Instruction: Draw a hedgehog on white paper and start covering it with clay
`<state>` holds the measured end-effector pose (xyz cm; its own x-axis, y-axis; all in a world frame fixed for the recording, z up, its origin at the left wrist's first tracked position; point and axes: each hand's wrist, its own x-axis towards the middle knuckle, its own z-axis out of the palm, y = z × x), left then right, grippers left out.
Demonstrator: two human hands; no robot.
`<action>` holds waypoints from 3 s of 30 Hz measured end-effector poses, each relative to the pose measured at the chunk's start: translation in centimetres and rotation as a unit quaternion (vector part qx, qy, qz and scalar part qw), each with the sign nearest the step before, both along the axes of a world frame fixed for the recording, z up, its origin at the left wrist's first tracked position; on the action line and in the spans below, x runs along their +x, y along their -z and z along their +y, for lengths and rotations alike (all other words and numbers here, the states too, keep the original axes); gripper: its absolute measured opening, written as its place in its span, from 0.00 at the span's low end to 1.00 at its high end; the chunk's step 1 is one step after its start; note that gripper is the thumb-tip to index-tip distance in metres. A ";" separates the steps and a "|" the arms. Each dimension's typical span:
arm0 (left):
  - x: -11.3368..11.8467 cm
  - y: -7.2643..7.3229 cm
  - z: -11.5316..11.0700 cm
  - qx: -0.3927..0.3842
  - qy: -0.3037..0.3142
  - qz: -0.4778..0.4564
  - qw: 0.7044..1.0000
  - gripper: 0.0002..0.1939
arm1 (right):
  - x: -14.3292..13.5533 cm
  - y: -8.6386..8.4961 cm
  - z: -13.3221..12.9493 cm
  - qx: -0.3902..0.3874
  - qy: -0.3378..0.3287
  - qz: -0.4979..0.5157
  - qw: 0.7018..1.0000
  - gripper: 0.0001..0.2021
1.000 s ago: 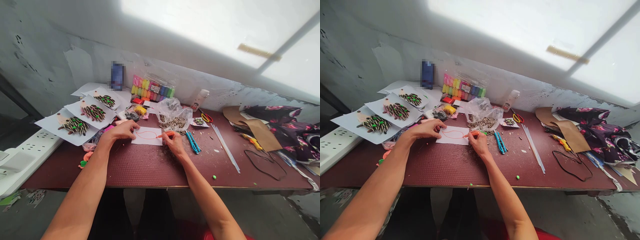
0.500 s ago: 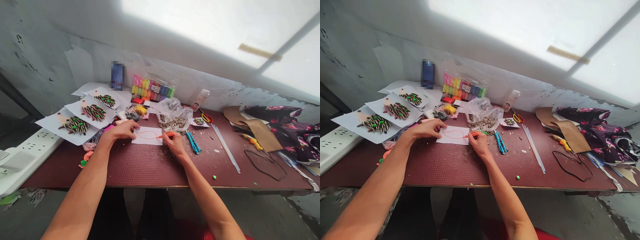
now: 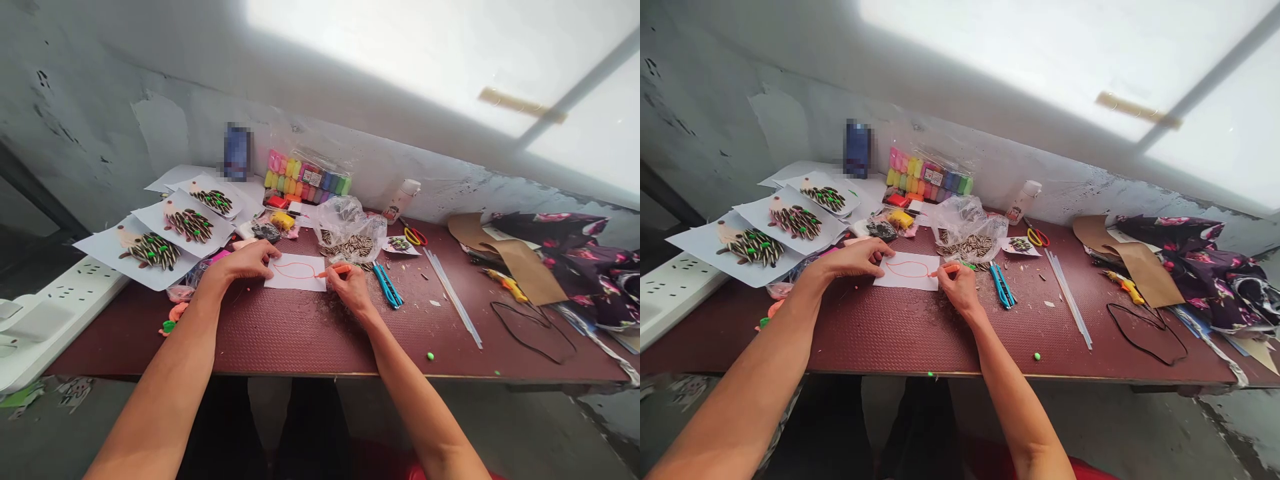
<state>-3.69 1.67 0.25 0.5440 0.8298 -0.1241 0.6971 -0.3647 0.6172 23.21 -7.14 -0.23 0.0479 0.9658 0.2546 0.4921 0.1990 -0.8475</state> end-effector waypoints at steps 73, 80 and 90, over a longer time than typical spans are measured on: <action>0.6 0.1 -0.2 0.019 0.003 0.003 1.000 0.27 | -5.2 0.0 1.2 0.009 -0.030 -0.041 0.999 0.12; 0.7 0.1 -0.3 0.021 0.000 0.006 1.000 0.27 | -5.2 -0.2 1.1 0.012 -0.031 -0.045 0.998 0.13; 0.6 0.4 0.0 0.025 0.002 0.003 1.000 0.27 | -5.1 -0.2 1.0 0.021 -0.018 -0.063 0.998 0.14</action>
